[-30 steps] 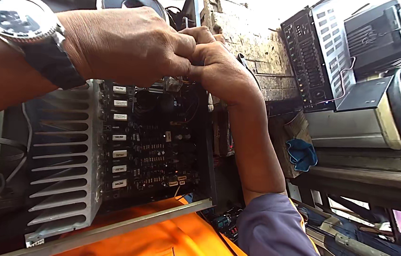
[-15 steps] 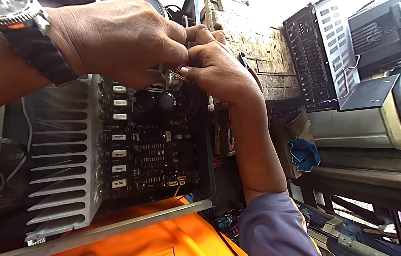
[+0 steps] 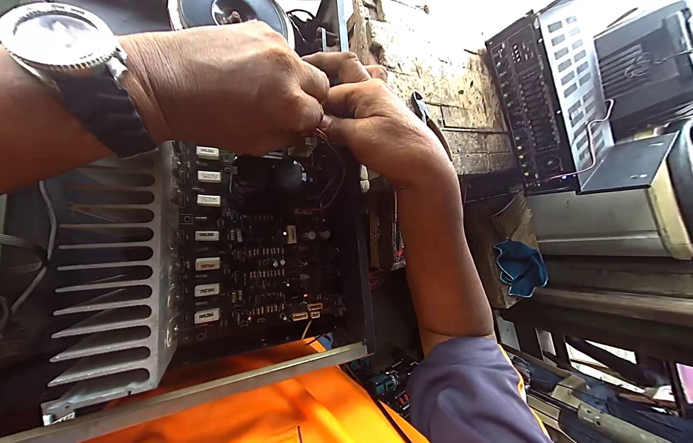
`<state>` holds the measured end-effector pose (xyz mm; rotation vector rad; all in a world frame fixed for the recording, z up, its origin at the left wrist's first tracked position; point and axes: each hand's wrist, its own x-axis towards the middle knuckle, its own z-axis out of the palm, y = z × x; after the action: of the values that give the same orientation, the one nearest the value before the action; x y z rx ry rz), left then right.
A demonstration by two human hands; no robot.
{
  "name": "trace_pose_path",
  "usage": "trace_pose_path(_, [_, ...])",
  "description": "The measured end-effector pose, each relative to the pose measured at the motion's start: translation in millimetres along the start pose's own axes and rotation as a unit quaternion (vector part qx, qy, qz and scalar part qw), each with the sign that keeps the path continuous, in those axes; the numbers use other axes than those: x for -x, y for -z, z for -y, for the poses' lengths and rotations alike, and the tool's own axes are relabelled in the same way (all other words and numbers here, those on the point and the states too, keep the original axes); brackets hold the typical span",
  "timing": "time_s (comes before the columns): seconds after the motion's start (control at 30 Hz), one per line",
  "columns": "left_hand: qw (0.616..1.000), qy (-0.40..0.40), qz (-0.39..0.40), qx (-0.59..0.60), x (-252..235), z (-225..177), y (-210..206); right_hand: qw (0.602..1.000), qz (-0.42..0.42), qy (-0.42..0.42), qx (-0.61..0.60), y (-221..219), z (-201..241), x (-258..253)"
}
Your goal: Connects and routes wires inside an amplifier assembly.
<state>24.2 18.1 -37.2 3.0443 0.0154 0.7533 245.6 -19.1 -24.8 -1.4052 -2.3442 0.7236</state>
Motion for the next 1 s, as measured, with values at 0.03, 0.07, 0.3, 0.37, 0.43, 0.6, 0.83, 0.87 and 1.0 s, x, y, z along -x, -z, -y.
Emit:
trace_pose_path(0.03, [1.0,0.001,0.0,0.007,-0.1,0.4,0.7,1.0,-0.019,0.006,0.003,-0.3,0.1,3.8])
trace_pose_path(0.07, [1.0,0.002,0.001,0.011,-0.2,0.5,1.7,0.999,-0.04,0.009,0.016,-0.4,0.9,8.6])
trace_pose_path(0.3, [0.998,0.05,0.006,0.046,0.4,3.5,5.1,0.985,-0.135,0.068,0.079,-3.0,5.2,29.8])
trace_pose_path(0.37, [0.996,0.056,0.004,0.063,1.7,7.6,5.7,0.981,-0.136,0.075,0.117,-3.3,9.4,30.7])
trace_pose_path(0.43, [0.995,0.074,0.001,0.071,2.5,7.2,8.4,0.959,-0.19,0.143,0.151,-17.3,-13.4,22.7])
trace_pose_path(0.6, [0.983,0.148,-0.018,0.103,0.4,-2.1,13.1,0.969,-0.171,0.121,0.129,-14.2,2.7,24.9])
trace_pose_path(0.83, [0.945,0.281,-0.033,0.162,-2.8,-10.3,12.0,0.967,-0.185,0.134,0.109,-16.9,9.3,25.9])
trace_pose_path(0.87, [0.932,0.307,-0.043,0.187,-3.4,-11.8,11.0,0.965,-0.195,0.139,0.107,-18.9,9.6,26.2])
trace_pose_path(1.0, [0.885,0.364,-0.084,0.279,-5.8,-15.2,10.8,0.952,-0.243,0.141,0.122,-24.4,13.0,29.0])
